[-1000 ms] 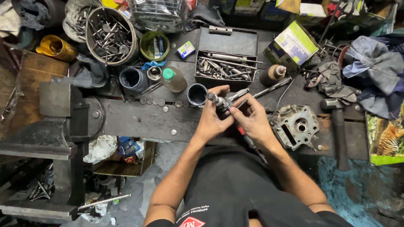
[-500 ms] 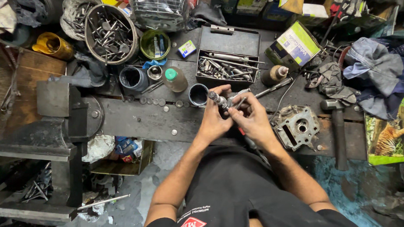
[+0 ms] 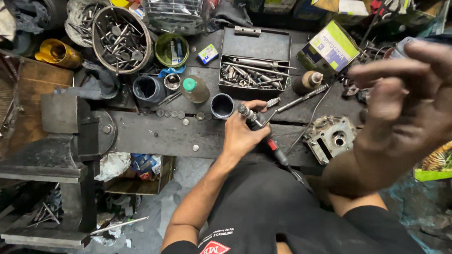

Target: The person uses a rotary tool to grind and smooth the interior surfaces of a metal engine part. They hold the part with one hand and operate the tool with the other, rotating the part to access different areas.

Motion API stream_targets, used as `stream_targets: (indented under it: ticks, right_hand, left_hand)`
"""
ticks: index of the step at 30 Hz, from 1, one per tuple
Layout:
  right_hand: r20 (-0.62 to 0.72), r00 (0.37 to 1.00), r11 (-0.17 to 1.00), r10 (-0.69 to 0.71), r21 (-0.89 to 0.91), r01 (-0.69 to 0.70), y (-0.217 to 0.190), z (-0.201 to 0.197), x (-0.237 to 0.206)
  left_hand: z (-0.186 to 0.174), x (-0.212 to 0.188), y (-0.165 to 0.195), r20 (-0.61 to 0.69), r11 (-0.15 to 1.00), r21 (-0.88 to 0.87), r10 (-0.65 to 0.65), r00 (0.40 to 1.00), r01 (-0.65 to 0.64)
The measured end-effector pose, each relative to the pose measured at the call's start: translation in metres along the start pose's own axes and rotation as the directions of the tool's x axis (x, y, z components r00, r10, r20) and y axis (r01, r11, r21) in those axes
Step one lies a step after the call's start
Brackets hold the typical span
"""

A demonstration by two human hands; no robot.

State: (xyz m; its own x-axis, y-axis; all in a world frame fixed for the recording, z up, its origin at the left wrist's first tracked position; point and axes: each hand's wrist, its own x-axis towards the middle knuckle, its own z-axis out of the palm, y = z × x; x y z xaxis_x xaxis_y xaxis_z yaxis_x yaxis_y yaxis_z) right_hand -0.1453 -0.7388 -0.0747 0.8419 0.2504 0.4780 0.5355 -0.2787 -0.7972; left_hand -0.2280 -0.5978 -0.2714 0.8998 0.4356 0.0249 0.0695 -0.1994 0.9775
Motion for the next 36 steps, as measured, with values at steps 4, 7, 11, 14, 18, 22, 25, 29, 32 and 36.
stream_targets:
  ticks: [4,7,11,14,18,22,25,29,32,36]
  right_hand:
    - [0.137,0.985,0.971,-0.103,-0.199,0.129,0.046,0.068,0.0]
    - [0.415,0.879,0.91,0.235,-0.413,-0.049,0.088,0.115,-0.014]
    - [0.584,0.768,0.943,0.264,-0.324,-0.079,0.089,0.09,-0.012]
    - [0.369,0.929,0.987,-0.001,-0.148,0.06,0.042,0.031,-0.013]
    - [0.259,0.946,0.967,-0.193,-0.115,0.229,0.016,0.023,-0.01]
    - [0.361,0.918,0.937,-0.164,-0.234,0.259,0.069,0.083,-0.014]
    - [0.591,0.786,0.965,0.182,-0.26,-0.028,0.107,0.126,-0.018]
    - [0.622,0.766,0.935,0.166,-0.347,0.079,0.096,0.116,-0.011]
    - [0.534,0.845,0.965,0.03,-0.237,0.116,0.061,0.071,-0.001]
    - [0.339,0.935,0.991,-0.107,0.107,0.074,0.015,0.011,-0.017]
  left_hand:
    - [0.008,-0.003,-0.002,-0.052,0.999,-0.041,-0.003,0.999,0.001]
    - [0.007,-0.005,-0.002,-0.095,0.996,-0.086,0.029,0.995,-0.038]
    - [0.005,-0.005,-0.001,-0.068,0.996,-0.076,0.036,0.997,-0.041]
    - [0.004,-0.003,-0.001,-0.056,0.995,-0.096,0.005,0.998,-0.011]
    - [0.003,-0.003,-0.001,-0.04,0.991,-0.123,-0.054,0.998,0.048]
    - [0.002,-0.001,-0.003,-0.058,0.988,-0.154,-0.004,0.998,-0.005]
    - [0.004,0.0,-0.004,-0.081,0.988,-0.147,0.032,0.996,-0.044]
    - [0.002,-0.005,-0.01,-0.062,0.991,-0.129,0.017,0.998,-0.025]
    - [-0.002,-0.005,-0.016,-0.053,0.991,-0.132,0.015,0.999,-0.022]
    - [0.0,-0.005,-0.016,-0.07,0.99,-0.136,0.03,0.997,-0.039]
